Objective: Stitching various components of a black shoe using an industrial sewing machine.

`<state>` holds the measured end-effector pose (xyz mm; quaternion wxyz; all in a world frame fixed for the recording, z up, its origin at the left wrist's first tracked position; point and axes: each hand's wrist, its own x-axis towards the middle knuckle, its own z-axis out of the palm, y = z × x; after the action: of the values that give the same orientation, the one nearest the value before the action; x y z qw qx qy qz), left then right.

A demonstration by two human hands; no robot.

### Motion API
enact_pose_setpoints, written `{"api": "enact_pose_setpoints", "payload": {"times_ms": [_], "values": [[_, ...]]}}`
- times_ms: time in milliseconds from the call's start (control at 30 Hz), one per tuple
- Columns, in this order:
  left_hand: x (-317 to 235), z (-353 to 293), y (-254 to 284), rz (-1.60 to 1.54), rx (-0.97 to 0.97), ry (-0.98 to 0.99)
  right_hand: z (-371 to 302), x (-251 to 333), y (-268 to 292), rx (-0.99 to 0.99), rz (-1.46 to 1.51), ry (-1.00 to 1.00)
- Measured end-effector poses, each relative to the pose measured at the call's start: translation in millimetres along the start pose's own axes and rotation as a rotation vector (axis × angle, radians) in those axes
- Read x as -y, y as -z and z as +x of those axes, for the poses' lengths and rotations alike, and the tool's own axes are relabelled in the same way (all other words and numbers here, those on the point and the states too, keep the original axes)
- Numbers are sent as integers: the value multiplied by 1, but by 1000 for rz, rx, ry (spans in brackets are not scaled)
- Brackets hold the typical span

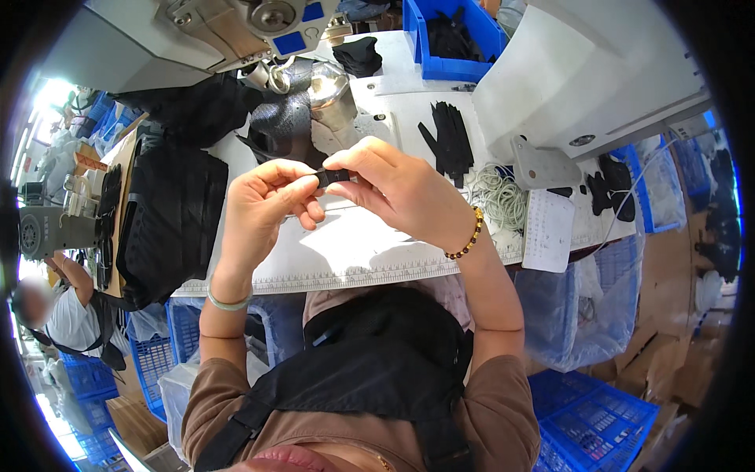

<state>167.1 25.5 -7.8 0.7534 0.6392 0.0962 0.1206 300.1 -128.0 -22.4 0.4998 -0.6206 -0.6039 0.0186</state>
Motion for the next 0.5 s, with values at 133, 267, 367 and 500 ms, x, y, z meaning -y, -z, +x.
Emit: {"api": "enact_pose_setpoints", "payload": {"times_ms": [133,267,367,500], "values": [[-9,1,8,38,44,27,7,4,0,-46,-164,102],[-37,4,18,42,-190,-151,15,16,-12,-242,33,-155],[-58,15,27,95,-261,-229,30,32,-20,-219,508,-503],[-58,36,30,161,-230,-167,42,22,-43,-359,898,-505]]}}
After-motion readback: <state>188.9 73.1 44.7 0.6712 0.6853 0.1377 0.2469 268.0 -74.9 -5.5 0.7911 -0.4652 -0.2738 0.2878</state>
